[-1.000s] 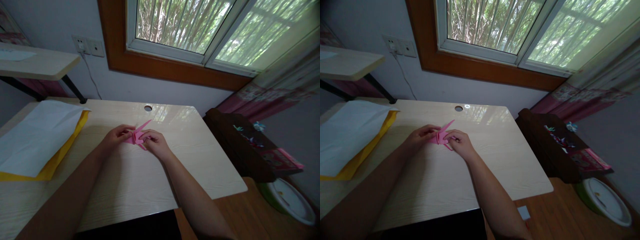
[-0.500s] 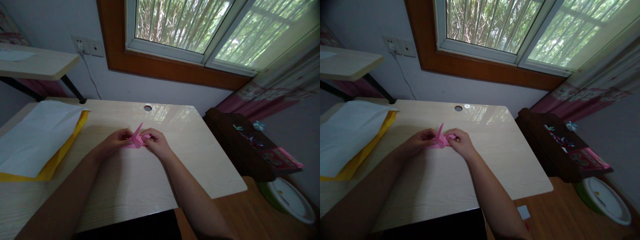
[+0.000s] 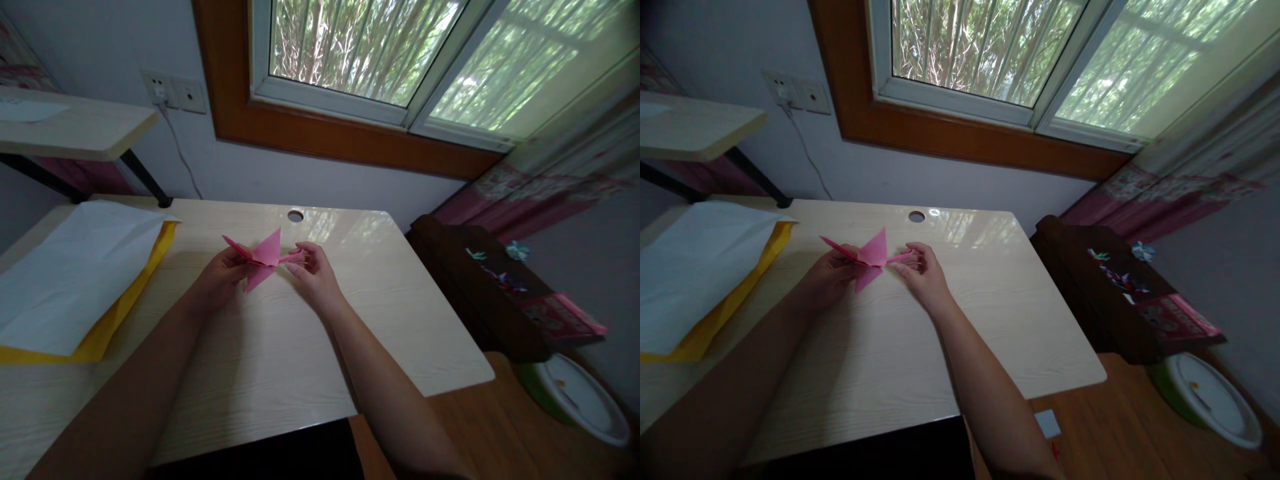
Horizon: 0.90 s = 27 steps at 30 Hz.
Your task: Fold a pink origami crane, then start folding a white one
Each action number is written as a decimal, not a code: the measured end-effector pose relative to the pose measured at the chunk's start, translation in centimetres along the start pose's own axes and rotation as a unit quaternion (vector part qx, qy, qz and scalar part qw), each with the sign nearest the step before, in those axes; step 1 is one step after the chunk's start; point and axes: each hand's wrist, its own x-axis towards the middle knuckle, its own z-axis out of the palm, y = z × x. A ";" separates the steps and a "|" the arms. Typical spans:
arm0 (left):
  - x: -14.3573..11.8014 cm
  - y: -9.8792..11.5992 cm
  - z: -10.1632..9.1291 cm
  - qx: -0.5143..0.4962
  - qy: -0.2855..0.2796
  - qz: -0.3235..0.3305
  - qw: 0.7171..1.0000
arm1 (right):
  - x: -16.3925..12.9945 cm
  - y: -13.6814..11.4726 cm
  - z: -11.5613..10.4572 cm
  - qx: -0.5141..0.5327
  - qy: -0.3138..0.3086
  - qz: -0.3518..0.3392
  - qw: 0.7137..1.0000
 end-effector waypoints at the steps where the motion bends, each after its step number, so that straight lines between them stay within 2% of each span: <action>1: 0.0 0.0 0.1 0.002 0.002 0.000 1.000 | 0.0 0.0 0.1 0.017 -0.003 0.005 1.000; 7: -0.1 -0.2 0.6 0.009 0.008 -0.011 1.000 | -0.4 0.2 0.8 0.093 -0.016 0.019 0.995; 13: 0.2 -0.7 0.8 0.024 0.016 0.007 1.000 | -0.7 0.3 0.9 0.041 -0.080 0.019 0.996; 20: 0.2 -1.6 0.4 0.056 -0.008 0.021 0.998 | -0.8 -0.1 1.3 0.022 0.006 0.000 1.000; 23: 0.2 -1.5 0.4 0.041 -0.010 0.029 0.999 | -0.8 -0.2 1.2 0.016 -0.006 -0.002 1.000; 27: 0.3 -1.3 0.5 0.019 -0.010 0.067 0.998 | -0.7 -0.1 0.8 -0.042 -0.035 -0.024 0.998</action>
